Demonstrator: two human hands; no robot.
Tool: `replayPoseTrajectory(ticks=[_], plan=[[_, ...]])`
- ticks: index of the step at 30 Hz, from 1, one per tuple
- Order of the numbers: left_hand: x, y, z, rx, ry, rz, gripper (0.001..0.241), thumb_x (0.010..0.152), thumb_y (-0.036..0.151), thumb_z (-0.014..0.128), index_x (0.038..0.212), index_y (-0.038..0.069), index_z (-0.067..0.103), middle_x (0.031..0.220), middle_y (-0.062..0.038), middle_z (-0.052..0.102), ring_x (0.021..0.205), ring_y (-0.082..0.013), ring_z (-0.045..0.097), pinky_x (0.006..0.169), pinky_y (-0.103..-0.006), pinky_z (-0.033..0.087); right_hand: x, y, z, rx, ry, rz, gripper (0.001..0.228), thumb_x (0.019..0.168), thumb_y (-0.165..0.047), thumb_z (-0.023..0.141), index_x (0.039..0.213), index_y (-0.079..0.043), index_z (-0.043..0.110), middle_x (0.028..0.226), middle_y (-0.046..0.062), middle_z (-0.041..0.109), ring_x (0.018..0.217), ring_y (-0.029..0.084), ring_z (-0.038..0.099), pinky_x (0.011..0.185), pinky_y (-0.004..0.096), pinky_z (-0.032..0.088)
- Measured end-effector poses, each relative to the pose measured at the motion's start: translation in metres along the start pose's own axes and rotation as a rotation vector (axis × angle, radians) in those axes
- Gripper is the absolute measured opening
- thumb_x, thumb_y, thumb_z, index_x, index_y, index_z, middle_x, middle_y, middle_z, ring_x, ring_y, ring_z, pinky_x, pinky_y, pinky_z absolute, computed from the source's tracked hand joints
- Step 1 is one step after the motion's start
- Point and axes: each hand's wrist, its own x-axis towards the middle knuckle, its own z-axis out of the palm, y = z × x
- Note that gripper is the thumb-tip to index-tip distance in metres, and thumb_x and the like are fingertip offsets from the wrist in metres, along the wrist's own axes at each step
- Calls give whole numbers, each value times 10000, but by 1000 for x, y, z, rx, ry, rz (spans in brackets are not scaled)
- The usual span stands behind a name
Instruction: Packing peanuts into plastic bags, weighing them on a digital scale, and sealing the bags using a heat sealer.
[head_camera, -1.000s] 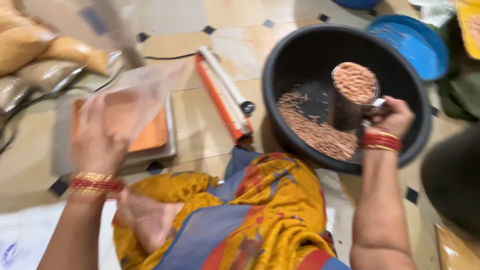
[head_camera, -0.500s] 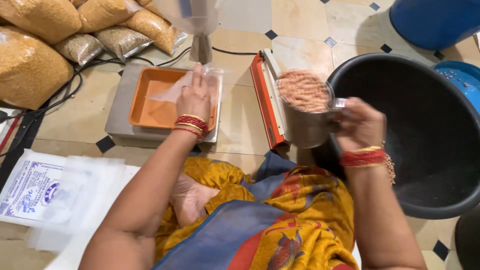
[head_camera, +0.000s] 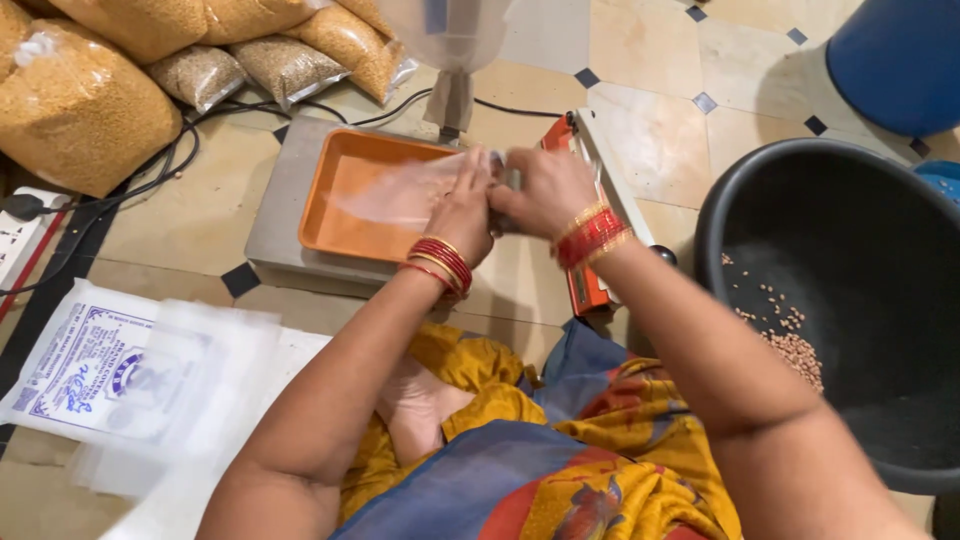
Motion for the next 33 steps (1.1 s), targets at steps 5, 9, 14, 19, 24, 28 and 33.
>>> replayPoseTrajectory(ticks=[5,9,14,19,24,28,33], plan=[[17,3,-49,-634,-126,-404,813,924,87,702,1595,35,246,1425,-197,556,1249,-282,656,1022,-344,552,60,-59,-9,-577,-372,-253,278,909,-280,613,884,-70,794,843,164,743,805,310,744,759,440,590],[22,-23,-40,-1176,-36,-392,931,835,59,784,1548,42,185,1433,-250,591,1265,-280,644,1014,-308,560,82,-89,-12,-636,-351,-319,296,805,-311,689,910,-45,763,869,165,732,827,321,734,742,448,586],[17,-86,23,-347,74,-275,937,686,-157,677,1530,-65,280,1583,-300,284,1350,-396,465,1072,-375,466,87,-45,-32,-326,-211,-340,221,773,-280,741,880,-92,787,880,189,739,830,377,697,788,468,552],[64,-38,-46,-637,-38,-618,869,781,-98,629,1576,23,298,1627,-160,343,1377,-340,554,1051,-374,530,29,54,-104,438,-121,17,232,907,-247,788,977,-31,737,785,64,636,694,163,572,646,322,438],[57,-43,-34,-903,2,-828,977,791,-59,607,1644,106,162,1738,-118,128,1203,-420,709,859,-438,612,-80,164,-145,931,188,244,121,1019,-126,737,953,-39,684,754,-7,561,643,99,470,610,266,340],[14,-80,30,-300,178,-392,969,796,15,759,1618,17,247,1672,-234,236,1530,-392,351,1252,-397,363,-175,308,-143,1030,371,275,171,1033,-33,674,875,-14,613,742,19,545,632,88,443,650,256,323],[-8,22,-45,-353,186,-450,775,882,85,608,1592,19,302,1692,-254,186,1500,-379,378,1098,-368,447,-274,474,-104,797,462,283,374,1054,-67,642,710,-11,505,648,53,510,565,120,411,568,259,297]])
